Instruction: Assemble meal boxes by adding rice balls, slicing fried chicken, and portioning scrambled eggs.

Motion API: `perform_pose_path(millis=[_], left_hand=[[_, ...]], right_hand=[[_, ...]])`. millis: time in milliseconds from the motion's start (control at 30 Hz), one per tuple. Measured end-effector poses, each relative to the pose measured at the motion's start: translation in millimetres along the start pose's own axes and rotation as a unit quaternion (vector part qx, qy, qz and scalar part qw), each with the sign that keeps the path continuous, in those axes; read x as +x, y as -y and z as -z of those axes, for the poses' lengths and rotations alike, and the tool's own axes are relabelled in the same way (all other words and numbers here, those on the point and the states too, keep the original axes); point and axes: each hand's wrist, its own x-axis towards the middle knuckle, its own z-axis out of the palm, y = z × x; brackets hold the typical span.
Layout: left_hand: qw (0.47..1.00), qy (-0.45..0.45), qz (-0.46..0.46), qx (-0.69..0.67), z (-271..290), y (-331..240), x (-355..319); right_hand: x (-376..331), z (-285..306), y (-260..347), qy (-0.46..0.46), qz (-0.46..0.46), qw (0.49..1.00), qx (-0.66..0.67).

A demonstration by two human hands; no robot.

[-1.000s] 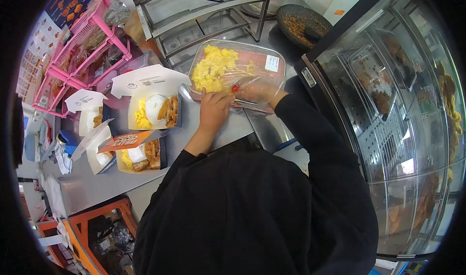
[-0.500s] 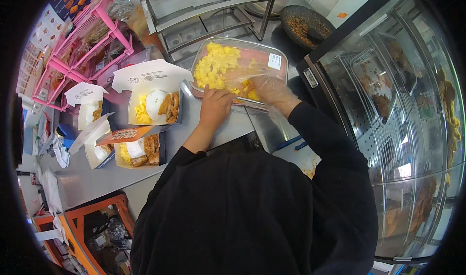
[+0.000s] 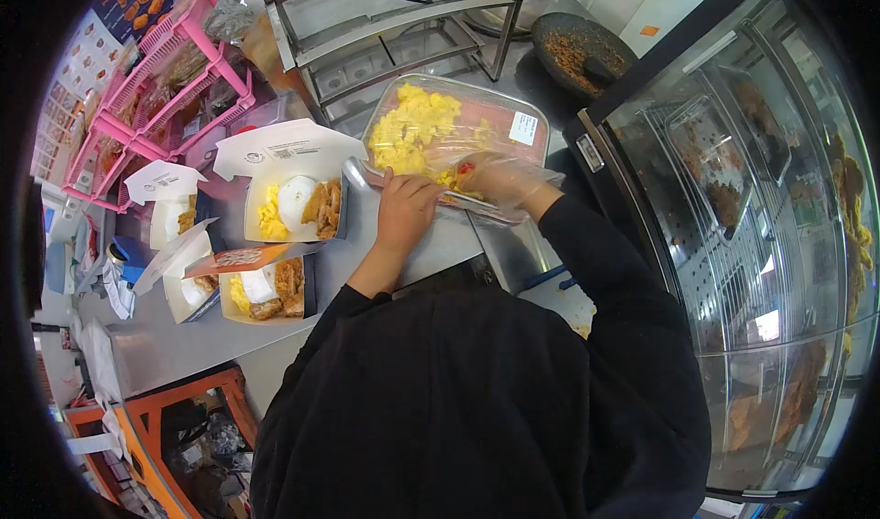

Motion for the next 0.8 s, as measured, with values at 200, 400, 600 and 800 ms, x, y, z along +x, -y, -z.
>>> perform_pose_path(millis=[200,400,600,800], left_hand=[[0.999,0.022,0.004,-0.026,0,6,2],[1.000,0.005,-0.001,-0.026,-2,7,0],[0.999,-0.015,-0.007,-0.032,0,4,-1],[0.997,-0.040,0.003,-0.062,25,-3,7]], right_hand=[[22,-16,-14,-0.105,0.029,0.991,-0.074],[30,-28,2,-0.172,0.176,0.960,-0.132],[26,-8,-6,-0.057,0.315,0.944,-0.083],[19,22,-7,0.133,0.025,0.985,0.111]])
